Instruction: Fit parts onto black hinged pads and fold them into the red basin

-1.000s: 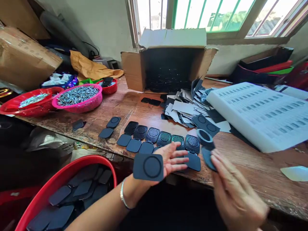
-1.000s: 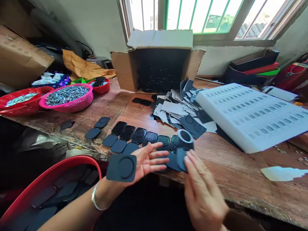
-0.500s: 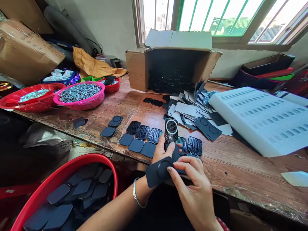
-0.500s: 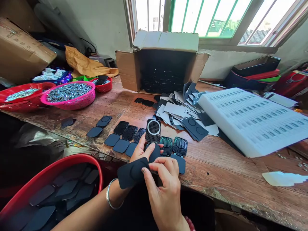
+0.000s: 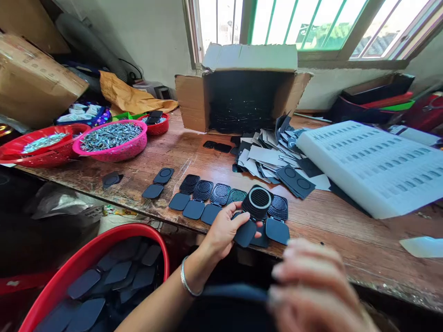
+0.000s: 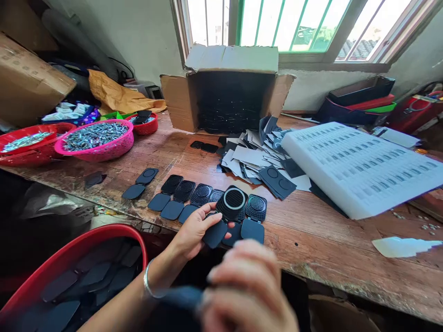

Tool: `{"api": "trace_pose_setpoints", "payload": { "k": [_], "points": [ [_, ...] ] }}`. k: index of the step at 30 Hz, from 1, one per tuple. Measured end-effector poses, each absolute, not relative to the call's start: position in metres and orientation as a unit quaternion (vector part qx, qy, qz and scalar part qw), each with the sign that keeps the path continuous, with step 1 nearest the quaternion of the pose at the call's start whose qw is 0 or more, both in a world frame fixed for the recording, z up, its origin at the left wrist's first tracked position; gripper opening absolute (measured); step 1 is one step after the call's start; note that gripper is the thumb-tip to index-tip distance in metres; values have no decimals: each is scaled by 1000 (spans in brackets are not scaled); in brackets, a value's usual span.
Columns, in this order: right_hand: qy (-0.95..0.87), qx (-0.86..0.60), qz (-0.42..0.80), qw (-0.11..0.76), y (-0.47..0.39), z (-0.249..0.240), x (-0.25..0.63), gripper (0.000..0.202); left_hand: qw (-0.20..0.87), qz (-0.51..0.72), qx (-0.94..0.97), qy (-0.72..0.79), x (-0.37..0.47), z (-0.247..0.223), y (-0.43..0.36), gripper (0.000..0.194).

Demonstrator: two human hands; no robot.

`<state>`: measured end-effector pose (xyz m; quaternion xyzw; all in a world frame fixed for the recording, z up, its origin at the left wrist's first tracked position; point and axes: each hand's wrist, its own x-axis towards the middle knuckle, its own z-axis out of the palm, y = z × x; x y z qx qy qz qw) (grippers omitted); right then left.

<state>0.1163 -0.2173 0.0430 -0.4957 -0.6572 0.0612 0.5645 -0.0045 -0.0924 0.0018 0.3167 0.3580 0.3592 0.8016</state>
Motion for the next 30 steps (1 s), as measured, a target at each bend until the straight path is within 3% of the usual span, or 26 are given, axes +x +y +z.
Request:
{"api": "trace_pose_setpoints", "payload": {
  "k": [3, 6, 11, 19, 30],
  "points": [
    [-458, -601, 243, 608, -196, 39, 151, 17, 840, 268, 334, 333, -13, 5, -97, 25],
    [-295, -596, 414, 622, -180, 24, 183, 29, 866, 186, 344, 312, -18, 10, -103, 22],
    [-217, -569, 539, 583, -186, 0, 196, 31, 855, 119, 378, 334, -13, 15, -113, 22],
    [-186, -605, 498, 593, -192, 0, 182, 39, 838, 97, 390, 370, 2, 13, -119, 28],
    [-188, -624, 484, 583, -195, -6, 184, 33, 829, 93, 390, 390, 8, 13, -122, 28]
  ]
}}
